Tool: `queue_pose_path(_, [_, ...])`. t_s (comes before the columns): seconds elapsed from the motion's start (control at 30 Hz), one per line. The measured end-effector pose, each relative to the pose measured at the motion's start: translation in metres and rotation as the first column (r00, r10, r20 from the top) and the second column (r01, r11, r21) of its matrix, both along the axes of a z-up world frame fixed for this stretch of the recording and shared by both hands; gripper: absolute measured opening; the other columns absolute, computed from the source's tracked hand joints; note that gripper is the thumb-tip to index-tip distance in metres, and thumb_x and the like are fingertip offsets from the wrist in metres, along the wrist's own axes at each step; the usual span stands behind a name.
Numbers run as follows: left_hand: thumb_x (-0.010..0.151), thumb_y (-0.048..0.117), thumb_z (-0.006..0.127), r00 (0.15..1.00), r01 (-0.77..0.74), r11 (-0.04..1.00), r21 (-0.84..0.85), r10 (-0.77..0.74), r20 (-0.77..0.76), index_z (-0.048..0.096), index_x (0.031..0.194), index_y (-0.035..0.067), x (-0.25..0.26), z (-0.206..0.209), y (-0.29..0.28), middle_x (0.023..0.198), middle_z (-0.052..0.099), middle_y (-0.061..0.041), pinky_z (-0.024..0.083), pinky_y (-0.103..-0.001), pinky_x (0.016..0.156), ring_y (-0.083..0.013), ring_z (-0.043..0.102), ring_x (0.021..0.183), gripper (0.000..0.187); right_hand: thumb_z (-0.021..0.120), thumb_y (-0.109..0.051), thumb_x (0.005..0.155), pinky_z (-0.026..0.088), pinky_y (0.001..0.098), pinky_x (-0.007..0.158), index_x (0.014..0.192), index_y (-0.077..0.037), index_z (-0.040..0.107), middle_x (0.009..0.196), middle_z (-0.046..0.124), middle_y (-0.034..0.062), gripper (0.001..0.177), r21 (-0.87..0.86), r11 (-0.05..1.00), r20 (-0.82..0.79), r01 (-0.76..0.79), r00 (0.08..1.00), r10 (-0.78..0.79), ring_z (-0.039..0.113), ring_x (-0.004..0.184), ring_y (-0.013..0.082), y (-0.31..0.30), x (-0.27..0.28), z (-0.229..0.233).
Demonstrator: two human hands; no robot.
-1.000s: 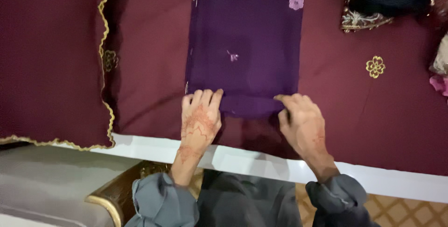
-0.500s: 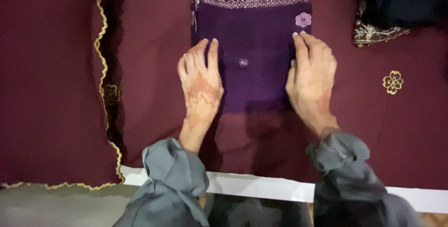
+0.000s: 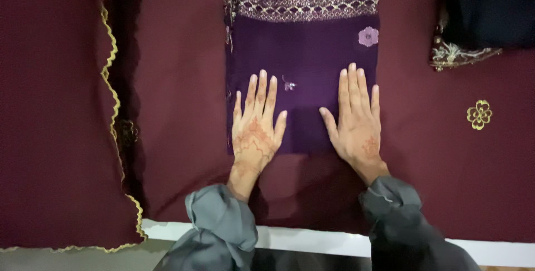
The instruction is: The person picks up a purple garment from a bed, folds it by hand, and places it on a shelf inside a wardrobe. Then, the person picks up a cream-colored garment from a pile on the bed and folds it.
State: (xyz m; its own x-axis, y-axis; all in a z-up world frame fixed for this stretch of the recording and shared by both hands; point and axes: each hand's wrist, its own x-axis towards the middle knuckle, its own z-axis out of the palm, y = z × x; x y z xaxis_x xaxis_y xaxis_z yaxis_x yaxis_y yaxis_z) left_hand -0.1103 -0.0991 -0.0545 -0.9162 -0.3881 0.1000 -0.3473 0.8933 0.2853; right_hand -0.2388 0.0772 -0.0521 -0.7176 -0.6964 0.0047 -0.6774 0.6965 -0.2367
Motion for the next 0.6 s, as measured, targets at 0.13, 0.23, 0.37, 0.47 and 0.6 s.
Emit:
queue_pose_path(0.13, [0.098,0.041,0.053,0.998,-0.02,1.0,-0.024,0.022,0.057,0.03,0.162,0.011,-0.0043,-0.0009,0.0013,0.169,0.026,-0.009,0.022,-0.05,0.126,-0.026,0.024,0.156,0.074,0.044,-0.045,0.105,0.011,0.0524,0.129,0.163,0.002,0.022,0.171,0.019,0.019,0.077,0.014,0.999,-0.011,0.029,1.0,-0.028,0.015,0.16,0.0307,-0.0023,0.0045,-0.0013])
queue_pose_path(0.23, [0.099,0.04,0.054,0.999,-0.019,1.0,0.001,0.019,0.029,0.03,0.163,0.011,-0.003,0.0,0.001,0.17,0.026,-0.01,0.023,-0.049,0.127,-0.0256,0.024,0.157,0.074,0.046,-0.043,0.103,0.011,0.0523,0.129,0.163,0.001,0.023,0.171,0.02,0.0177,0.078,0.016,0.999,0.003,0.042,0.999,-0.042,0.015,0.16,0.0302,-0.0018,0.0056,0.0005])
queue_pose_path(0.37, [0.098,0.039,0.054,1.0,-0.024,1.0,-0.003,0.024,0.017,0.03,0.163,0.012,-0.003,-0.0014,0.0014,0.17,0.026,-0.009,0.022,-0.049,0.127,-0.0246,0.024,0.158,0.075,0.047,-0.043,0.102,0.011,0.0527,0.128,0.163,0.0,0.023,0.171,0.02,0.0168,0.079,0.01,0.998,0.002,0.055,0.999,-0.055,0.015,0.159,0.0301,-0.0031,0.005,-0.001])
queue_pose_path(0.47, [0.097,0.039,0.054,0.999,-0.03,1.0,-0.008,0.031,0.034,0.029,0.163,0.012,-0.0027,-0.0046,0.0022,0.17,0.025,-0.009,0.022,-0.049,0.127,-0.025,0.023,0.157,0.076,0.047,-0.042,0.103,0.011,0.0529,0.129,0.163,0.0,0.023,0.172,0.019,0.0168,0.078,-0.009,0.999,-0.009,0.049,0.999,-0.049,0.015,0.16,0.0298,-0.0017,0.006,-0.0029])
queue_pose_path(0.6, [0.099,0.046,0.054,0.999,-0.01,1.0,-0.025,0.011,0.033,0.027,0.163,0.012,-0.0049,-0.0094,0.0006,0.171,0.023,-0.01,0.02,-0.05,0.127,-0.0258,0.02,0.158,0.077,0.047,-0.043,0.104,0.01,0.0543,0.13,0.164,0.001,0.022,0.172,0.019,0.0172,0.078,-0.028,0.999,-0.002,0.043,0.999,-0.043,0.014,0.161,0.03,0.0003,0.0061,-0.005])
